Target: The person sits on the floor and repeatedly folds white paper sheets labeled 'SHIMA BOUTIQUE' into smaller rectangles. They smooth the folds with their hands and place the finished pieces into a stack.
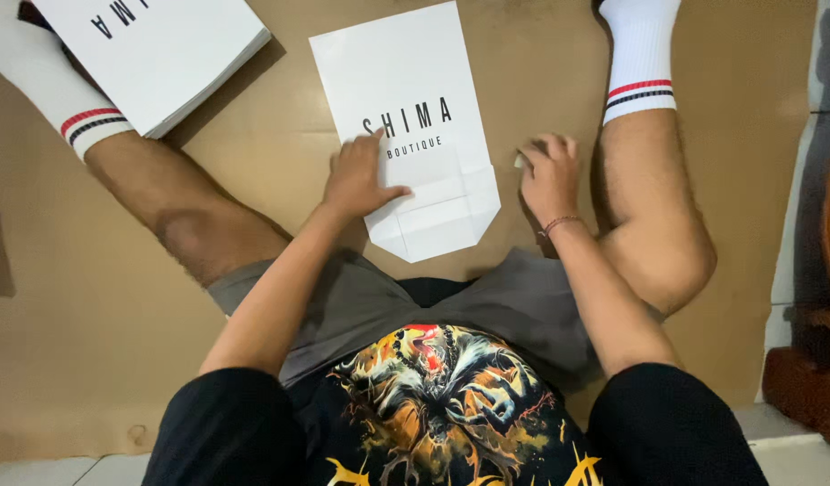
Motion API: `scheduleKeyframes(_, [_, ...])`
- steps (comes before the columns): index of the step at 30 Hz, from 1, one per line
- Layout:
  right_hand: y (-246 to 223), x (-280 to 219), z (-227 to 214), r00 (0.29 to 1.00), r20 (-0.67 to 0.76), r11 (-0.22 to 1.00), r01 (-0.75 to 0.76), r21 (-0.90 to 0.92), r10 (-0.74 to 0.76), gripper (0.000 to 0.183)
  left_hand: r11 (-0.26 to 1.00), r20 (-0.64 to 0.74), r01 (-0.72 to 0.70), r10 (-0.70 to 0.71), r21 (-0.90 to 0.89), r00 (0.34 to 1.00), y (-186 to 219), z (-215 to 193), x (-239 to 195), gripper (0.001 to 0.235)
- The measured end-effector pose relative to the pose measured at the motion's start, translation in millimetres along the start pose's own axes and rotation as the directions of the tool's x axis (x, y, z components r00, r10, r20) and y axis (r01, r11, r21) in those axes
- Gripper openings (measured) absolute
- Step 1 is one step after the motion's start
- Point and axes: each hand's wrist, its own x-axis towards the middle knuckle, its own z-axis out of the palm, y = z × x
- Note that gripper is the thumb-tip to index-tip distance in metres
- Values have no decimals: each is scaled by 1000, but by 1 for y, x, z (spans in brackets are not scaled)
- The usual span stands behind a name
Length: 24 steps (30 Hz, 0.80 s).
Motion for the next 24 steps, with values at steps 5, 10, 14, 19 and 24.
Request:
scheduleKeyframes(5, [-38, 13, 5, 954, 236, 933, 94, 348, -184, 51, 958, 143, 232, -210, -167, 967, -59, 69, 11, 26])
scheduleKeyframes(10, [-56, 21, 33, 978, 89, 920, 143, 365, -187, 22, 990, -207, 140, -144, -31, 968, -69, 49, 11, 7])
scheduleKeyframes(14, [-57, 2, 34, 926, 66, 900, 342, 271, -372, 16, 923, -153, -158, 223, 351, 963, -84, 57, -12, 14])
scheduleKeyframes(19, [-80, -28, -18, 850, 206, 871, 448, 203, -485, 73, 942, -116, -158, 200, 297, 973, -65, 33, -37, 47])
scheduleKeyframes(24, [-59, -35, 26, 801, 243, 832, 552, 54, -547, 60, 955, -58, -230, 244, 189, 968, -42, 7, -55, 83])
